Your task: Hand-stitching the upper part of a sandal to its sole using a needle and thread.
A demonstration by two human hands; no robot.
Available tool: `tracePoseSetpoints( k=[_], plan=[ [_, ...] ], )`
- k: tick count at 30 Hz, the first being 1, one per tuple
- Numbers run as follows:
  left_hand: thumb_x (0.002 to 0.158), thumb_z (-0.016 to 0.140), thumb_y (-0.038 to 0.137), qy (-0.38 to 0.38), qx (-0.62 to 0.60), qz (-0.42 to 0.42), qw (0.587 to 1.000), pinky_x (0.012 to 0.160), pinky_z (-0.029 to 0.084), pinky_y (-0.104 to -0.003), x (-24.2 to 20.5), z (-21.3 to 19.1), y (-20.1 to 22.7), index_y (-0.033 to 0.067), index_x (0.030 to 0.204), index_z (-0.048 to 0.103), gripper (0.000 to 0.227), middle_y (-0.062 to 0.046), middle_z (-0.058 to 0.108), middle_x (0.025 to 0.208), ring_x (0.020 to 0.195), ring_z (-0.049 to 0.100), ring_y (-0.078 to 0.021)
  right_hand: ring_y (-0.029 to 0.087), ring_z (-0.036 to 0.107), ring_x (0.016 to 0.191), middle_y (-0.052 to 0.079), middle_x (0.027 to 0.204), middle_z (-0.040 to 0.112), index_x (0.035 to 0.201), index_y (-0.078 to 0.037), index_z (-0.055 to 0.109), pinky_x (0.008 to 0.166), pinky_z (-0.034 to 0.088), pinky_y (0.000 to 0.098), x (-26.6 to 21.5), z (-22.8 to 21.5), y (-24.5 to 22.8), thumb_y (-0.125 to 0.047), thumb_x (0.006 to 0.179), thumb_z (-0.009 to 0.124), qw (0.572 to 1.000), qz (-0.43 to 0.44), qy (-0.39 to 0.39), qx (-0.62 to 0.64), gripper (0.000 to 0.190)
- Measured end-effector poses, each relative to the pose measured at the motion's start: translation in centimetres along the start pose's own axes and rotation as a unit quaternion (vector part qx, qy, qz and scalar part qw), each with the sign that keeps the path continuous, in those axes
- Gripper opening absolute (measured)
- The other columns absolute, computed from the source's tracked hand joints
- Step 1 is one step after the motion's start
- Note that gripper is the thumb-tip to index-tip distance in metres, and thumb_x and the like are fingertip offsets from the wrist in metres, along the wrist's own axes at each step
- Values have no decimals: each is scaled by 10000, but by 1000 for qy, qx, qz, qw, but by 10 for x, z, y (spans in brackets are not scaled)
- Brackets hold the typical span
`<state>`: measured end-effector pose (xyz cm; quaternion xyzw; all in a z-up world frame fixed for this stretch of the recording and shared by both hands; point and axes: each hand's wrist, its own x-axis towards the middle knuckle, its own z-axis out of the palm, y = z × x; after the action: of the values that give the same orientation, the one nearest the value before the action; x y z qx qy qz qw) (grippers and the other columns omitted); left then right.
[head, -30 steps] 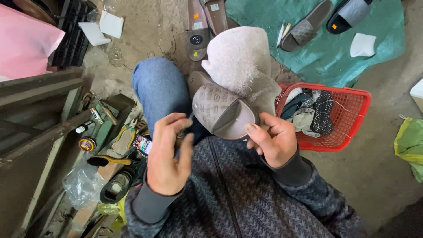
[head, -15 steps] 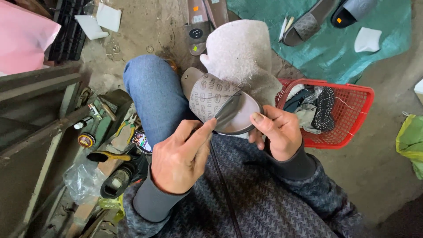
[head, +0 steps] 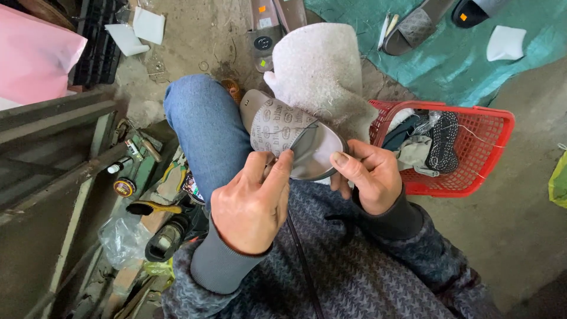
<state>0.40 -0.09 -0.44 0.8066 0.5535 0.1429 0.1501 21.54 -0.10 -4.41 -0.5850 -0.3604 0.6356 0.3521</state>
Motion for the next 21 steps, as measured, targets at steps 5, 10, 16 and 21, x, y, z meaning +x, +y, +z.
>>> tracePoseSetpoints(
  k=[5, 10, 16, 21],
  plan=[
    [1002, 654, 111, -6, -7, 6, 1000, 396, 387, -377, 4, -1, 4, 117, 1239, 708, 243, -63, 582, 1022, 614, 606, -224, 149, 501, 359, 108, 564, 661, 726, -32, 621, 377, 414, 268, 1, -5, 10, -320, 962, 643, 1000, -7, -3, 15, 372],
    [1008, 642, 139, -23, -3, 10, 1000, 343, 364, -388, 8, -2, 10, 91, 1236, 704, 241, -71, 582, 1014, 578, 588, -223, 142, 506, 362, 103, 536, 650, 661, -78, 501, 383, 389, 263, -1, -7, 12, -324, 946, 649, 1000, 5, 7, 6, 405],
    [978, 604, 58, -11, 31, 64, 997, 381, 388, -424, 9, 2, 14, 64, 1169, 671, 202, -89, 491, 914, 620, 558, -268, 108, 518, 552, -31, 612, 545, 846, -122, 611, 545, 398, 306, -2, -7, 11, -372, 962, 552, 976, -54, -3, -213, 282],
    [905, 607, 145, -41, 2, 42, 998, 392, 439, -456, 3, 6, 9, 115, 1175, 641, 274, -75, 490, 880, 627, 600, -301, 380, 717, 1014, 175, 1023, 781, 1239, -149, 740, 899, 526, 451, 18, 8, 50, -544, 814, 677, 910, -106, 101, -388, 583]
  ],
)
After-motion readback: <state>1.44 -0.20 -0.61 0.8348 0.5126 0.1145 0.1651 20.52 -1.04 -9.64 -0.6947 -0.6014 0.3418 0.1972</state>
